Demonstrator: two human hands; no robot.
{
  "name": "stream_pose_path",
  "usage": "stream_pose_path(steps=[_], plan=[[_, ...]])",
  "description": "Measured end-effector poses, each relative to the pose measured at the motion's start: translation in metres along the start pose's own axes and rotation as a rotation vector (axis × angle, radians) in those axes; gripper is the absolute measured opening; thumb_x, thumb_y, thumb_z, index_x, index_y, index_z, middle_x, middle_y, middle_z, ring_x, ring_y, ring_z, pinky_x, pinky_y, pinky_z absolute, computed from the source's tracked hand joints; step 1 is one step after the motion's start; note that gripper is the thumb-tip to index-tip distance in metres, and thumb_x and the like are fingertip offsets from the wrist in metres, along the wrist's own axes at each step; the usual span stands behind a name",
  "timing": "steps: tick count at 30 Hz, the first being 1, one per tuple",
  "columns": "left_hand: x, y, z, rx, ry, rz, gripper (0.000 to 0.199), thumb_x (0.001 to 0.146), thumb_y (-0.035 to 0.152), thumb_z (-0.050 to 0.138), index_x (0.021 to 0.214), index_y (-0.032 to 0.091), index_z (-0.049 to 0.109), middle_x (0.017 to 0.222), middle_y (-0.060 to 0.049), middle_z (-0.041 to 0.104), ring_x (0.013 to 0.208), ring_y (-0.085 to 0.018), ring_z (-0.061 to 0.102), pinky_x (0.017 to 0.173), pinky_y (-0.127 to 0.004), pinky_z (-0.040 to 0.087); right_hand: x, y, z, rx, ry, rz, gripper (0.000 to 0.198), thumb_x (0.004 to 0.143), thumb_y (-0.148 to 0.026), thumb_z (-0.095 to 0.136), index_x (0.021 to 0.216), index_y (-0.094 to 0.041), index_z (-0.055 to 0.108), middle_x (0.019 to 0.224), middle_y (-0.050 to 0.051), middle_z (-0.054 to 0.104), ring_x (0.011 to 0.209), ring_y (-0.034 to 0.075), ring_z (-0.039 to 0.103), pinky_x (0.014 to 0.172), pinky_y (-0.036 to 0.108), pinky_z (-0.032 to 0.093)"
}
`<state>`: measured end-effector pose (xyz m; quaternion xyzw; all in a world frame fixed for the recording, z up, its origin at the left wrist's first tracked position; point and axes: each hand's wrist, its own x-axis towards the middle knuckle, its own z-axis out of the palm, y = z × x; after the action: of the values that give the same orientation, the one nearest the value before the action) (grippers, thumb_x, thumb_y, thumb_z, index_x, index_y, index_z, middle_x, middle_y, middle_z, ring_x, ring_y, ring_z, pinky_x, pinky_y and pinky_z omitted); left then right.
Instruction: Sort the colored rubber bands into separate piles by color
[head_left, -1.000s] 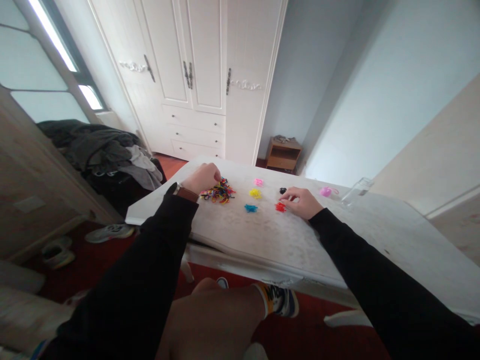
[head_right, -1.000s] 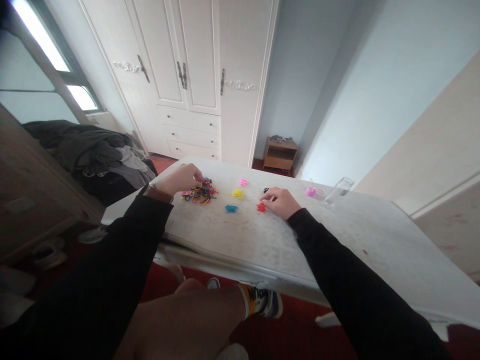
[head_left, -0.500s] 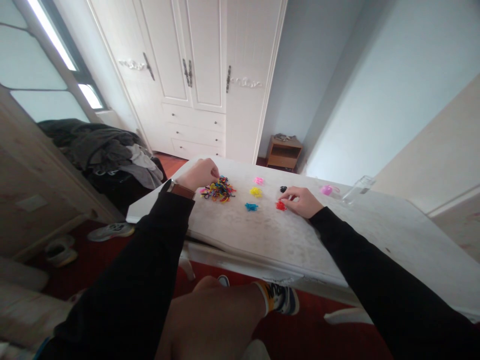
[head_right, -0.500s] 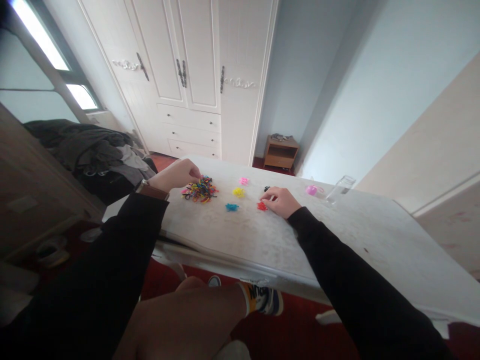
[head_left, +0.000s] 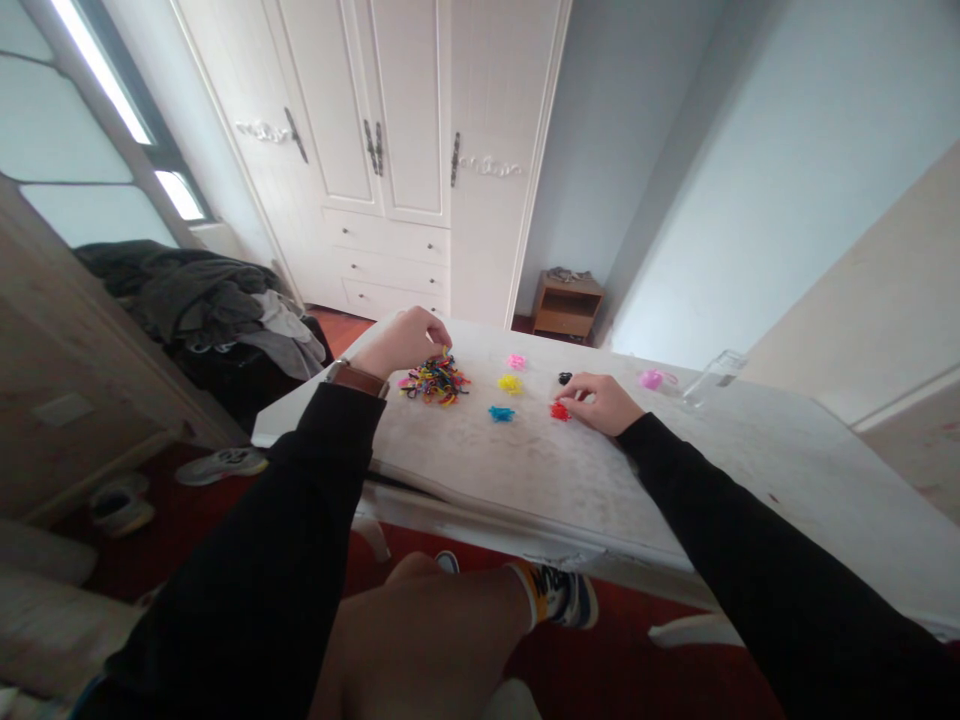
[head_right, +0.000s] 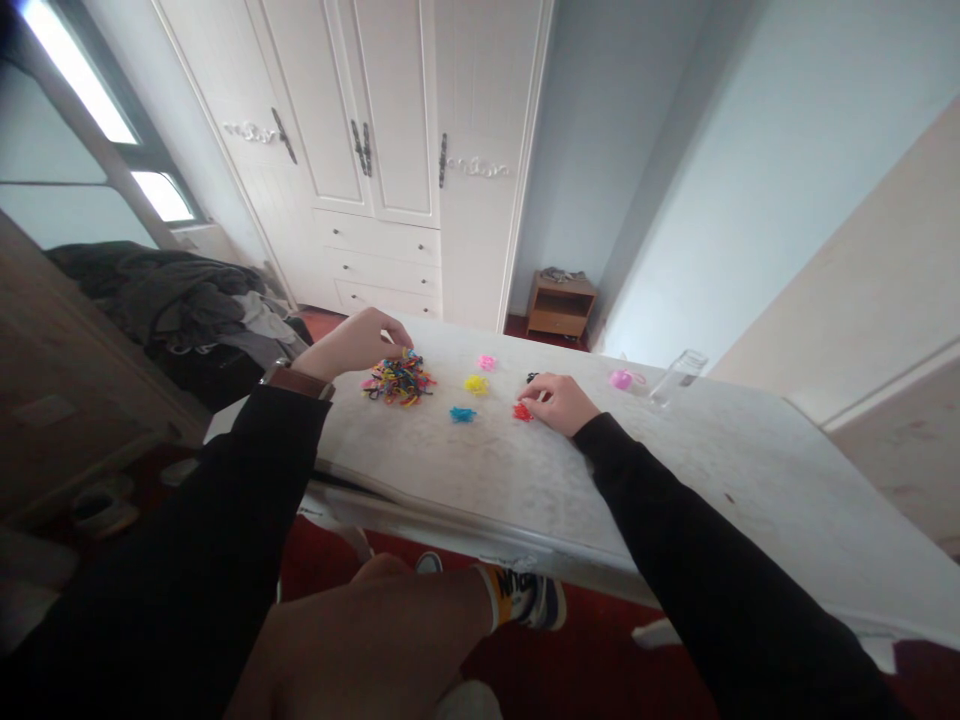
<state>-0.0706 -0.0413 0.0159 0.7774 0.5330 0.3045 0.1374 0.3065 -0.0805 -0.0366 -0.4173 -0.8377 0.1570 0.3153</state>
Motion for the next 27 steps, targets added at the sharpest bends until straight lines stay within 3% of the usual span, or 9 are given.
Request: stream_pose_path(steps=[6, 14, 23, 27], plan=[[-0.001, 0.008, -0.001, -0.050, -0.065, -0.009, 0.020, 0.067, 0.013, 0.071, 0.079, 0.017, 0.086, 0.076, -0.007, 0.081, 0.073, -0.020, 0.073, 0.066, -0.028, 0.052, 0.000, -0.001, 0.000, -0.004, -0.011, 0.005, 0.015, 0.079, -0.024, 0.069, 0.083, -0.020, 0.084, 0.080, 0.006, 0.078, 0.070, 0.018, 0.069, 0.067, 0.031, 0.055], [-0.012, 0.030, 0.001, -0.228, -0.121, -0.008, 0.015, 0.070, 0.013, 0.072, 0.076, 0.018, 0.085, 0.067, -0.005, 0.078, 0.059, -0.015, 0.064, 0.055, -0.024, 0.047, 0.000, -0.005, 0.000, 0.007, -0.006, 0.005, 0.015, 0.078, -0.023, 0.070, 0.083, -0.021, 0.084, 0.081, 0.006, 0.078, 0.070, 0.018, 0.068, 0.068, 0.031, 0.056], [-0.008, 0.055, 0.027, -0.520, -0.329, 0.096, 0.012, 0.071, 0.011, 0.078, 0.080, 0.015, 0.085, 0.073, -0.005, 0.080, 0.064, -0.013, 0.067, 0.062, -0.023, 0.050, 0.001, -0.025, 0.007, 0.072, 0.075, -0.117, 0.014, 0.086, -0.028, 0.071, 0.085, -0.020, 0.082, 0.083, 0.006, 0.079, 0.074, 0.018, 0.070, 0.069, 0.032, 0.057], [-0.007, 0.069, 0.043, -0.599, -0.376, 0.180, 0.014, 0.070, 0.012, 0.082, 0.083, 0.014, 0.085, 0.078, -0.006, 0.081, 0.069, -0.013, 0.070, 0.066, -0.023, 0.052, 0.000, -0.040, 0.021, 0.173, 0.126, -0.097, 0.019, 0.088, -0.037, 0.075, 0.098, -0.021, 0.079, 0.090, 0.006, 0.082, 0.079, 0.019, 0.075, 0.071, 0.032, 0.060]])
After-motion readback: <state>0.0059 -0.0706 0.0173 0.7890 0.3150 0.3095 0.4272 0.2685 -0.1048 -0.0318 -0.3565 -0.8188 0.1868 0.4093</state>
